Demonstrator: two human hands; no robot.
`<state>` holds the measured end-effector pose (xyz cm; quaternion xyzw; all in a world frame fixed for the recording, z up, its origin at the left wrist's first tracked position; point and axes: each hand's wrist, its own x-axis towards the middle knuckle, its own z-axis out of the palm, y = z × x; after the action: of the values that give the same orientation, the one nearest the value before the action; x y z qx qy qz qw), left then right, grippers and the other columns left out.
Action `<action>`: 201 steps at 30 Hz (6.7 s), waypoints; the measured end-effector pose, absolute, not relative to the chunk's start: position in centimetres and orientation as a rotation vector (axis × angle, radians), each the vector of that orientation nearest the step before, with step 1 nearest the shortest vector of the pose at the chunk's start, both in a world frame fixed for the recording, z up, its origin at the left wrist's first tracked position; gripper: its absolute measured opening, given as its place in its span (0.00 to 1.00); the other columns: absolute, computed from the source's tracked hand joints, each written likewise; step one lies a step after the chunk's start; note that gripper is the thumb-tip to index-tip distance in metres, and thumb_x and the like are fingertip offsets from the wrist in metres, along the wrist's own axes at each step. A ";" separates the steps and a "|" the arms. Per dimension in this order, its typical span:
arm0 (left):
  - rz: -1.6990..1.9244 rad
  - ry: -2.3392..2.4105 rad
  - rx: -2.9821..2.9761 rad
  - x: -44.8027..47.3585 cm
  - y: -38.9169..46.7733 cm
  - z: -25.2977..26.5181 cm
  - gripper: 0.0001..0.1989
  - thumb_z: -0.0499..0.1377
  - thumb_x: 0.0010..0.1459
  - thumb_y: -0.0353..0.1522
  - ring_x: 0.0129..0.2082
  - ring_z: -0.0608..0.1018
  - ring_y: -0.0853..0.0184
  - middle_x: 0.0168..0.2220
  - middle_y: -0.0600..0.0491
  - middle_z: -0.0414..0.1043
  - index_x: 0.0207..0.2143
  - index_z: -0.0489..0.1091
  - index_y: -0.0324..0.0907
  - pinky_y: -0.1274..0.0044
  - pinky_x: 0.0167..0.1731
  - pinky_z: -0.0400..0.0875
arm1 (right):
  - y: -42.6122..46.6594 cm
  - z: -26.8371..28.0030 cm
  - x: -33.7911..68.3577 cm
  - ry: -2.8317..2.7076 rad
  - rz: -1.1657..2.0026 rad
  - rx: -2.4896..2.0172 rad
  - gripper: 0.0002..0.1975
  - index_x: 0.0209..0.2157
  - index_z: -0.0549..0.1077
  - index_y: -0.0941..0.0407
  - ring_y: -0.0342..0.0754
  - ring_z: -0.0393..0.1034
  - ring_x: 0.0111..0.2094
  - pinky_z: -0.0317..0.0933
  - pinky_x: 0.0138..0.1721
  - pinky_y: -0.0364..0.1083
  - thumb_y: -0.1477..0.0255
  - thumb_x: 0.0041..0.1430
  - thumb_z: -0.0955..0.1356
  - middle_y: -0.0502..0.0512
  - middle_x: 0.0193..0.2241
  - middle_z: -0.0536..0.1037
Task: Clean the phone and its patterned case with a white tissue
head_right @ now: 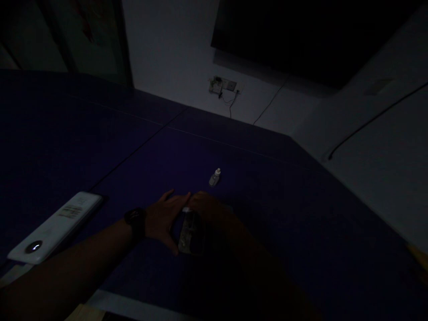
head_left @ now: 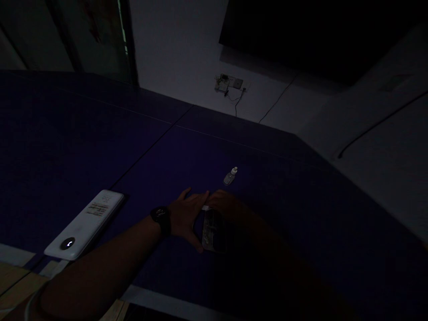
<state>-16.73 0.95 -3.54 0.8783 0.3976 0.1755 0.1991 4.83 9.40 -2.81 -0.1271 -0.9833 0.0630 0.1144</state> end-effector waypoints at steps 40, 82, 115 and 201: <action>0.538 1.117 2.455 -16.5 1.2 -4.1 0.77 0.61 0.31 0.68 0.67 0.59 0.41 0.68 0.32 0.52 0.72 0.30 0.38 0.48 0.65 0.31 | 8.5 -2.2 7.6 -2.920 0.180 -0.617 0.12 0.40 0.79 0.54 0.49 0.75 0.42 0.68 0.48 0.49 0.80 0.65 0.64 0.56 0.41 0.81; 0.462 1.130 2.464 -16.8 1.1 -3.7 0.74 0.62 0.34 0.66 0.67 0.58 0.40 0.69 0.33 0.51 0.72 0.28 0.42 0.45 0.65 0.33 | 5.3 -1.5 9.2 -2.910 0.172 -0.651 0.13 0.44 0.78 0.55 0.51 0.75 0.46 0.68 0.49 0.50 0.81 0.64 0.65 0.59 0.44 0.81; 0.507 1.135 2.465 -16.8 1.1 -4.2 0.74 0.62 0.33 0.66 0.66 0.59 0.40 0.68 0.32 0.53 0.72 0.32 0.40 0.47 0.65 0.32 | 3.2 -3.0 7.9 -2.960 0.261 -0.726 0.14 0.46 0.77 0.57 0.50 0.73 0.49 0.66 0.53 0.49 0.82 0.64 0.64 0.60 0.47 0.80; 0.525 1.177 2.609 -15.8 0.6 -4.5 0.66 0.61 0.42 0.60 0.65 0.60 0.40 0.67 0.32 0.55 0.71 0.33 0.37 0.43 0.62 0.27 | 1.1 -1.7 5.7 -2.896 0.236 -0.658 0.06 0.39 0.78 0.60 0.53 0.73 0.45 0.68 0.50 0.53 0.78 0.64 0.67 0.62 0.40 0.80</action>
<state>-15.82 0.60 -4.54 0.8906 0.4017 0.1791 0.1155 5.67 1.06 -1.66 -0.2203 -0.9688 0.0788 0.0812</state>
